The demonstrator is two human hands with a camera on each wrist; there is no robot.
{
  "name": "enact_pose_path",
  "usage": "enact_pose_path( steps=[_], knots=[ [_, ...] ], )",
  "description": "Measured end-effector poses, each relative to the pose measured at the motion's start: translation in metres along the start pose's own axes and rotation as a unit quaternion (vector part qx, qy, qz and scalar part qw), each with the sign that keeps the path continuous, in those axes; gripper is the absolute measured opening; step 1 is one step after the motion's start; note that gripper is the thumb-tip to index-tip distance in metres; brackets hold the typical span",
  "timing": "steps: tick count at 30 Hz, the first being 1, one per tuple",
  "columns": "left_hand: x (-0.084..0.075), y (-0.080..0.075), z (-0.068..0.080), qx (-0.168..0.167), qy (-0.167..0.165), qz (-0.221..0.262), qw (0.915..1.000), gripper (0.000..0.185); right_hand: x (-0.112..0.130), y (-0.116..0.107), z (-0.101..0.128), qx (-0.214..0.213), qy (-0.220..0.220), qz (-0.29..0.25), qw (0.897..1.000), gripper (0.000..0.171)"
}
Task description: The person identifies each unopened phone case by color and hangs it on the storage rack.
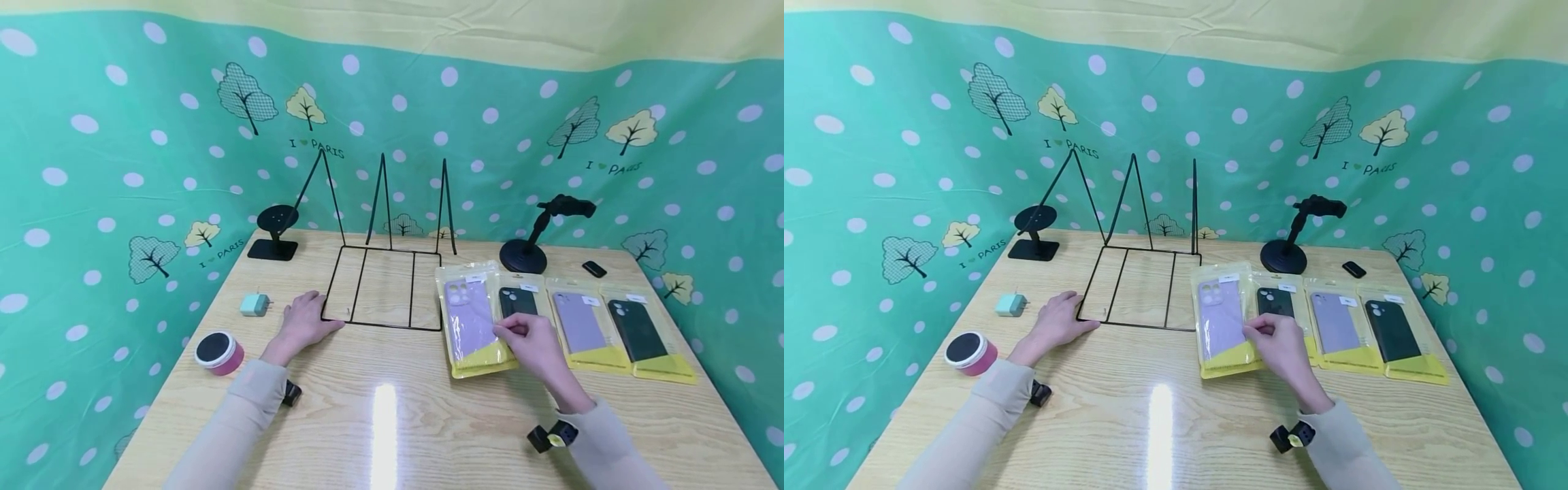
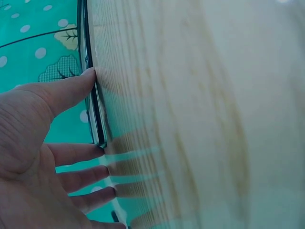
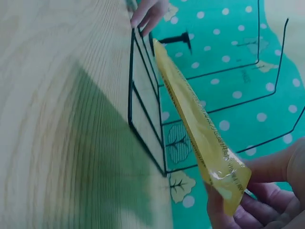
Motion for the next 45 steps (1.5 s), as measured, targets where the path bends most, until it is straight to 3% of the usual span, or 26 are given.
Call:
enact_pose_path(
  steps=[5, 9, 24, 35, 45],
  knots=[
    [-0.001, 0.0, 0.001, 0.001, 0.002, 0.004, 1.0, 0.08, 0.007, 0.003, 0.01, -0.004, -0.007, -0.058, 0.998, 0.008],
    [-0.001, -0.001, 0.001, -0.001, 0.003, 0.002, 1.0, 0.08, 0.016, 0.008, 0.016, -0.008, -0.037, -0.103, 0.994, 0.01],
    [0.0, -0.003, -0.002, -0.003, 0.004, -0.003, 1.0, 0.08, 0.063, 0.033, 0.033, 0.027, -0.156, -0.204, 0.966, 0.005],
    [0.001, -0.002, -0.001, -0.011, 0.013, -0.001, 0.9999, 0.08, 0.101, 0.044, 0.041, 0.015, -0.194, -0.279, 0.94, 0.007],
    [0.0, 0.0, 0.0, -0.015, 0.023, -0.01, 0.9996, 0.08, 0.116, 0.047, 0.047, 0.02, -0.204, -0.306, 0.93, 0.01]
  ],
)
Point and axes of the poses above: each hand's wrist, its own z-axis away from the middle knuckle, its own y-axis out of the palm, x = y × z, the point moved 7 cm from there along -z, towards the middle knuckle, and after that the axes turned 1 degree about -x, right-handed, at the moved point
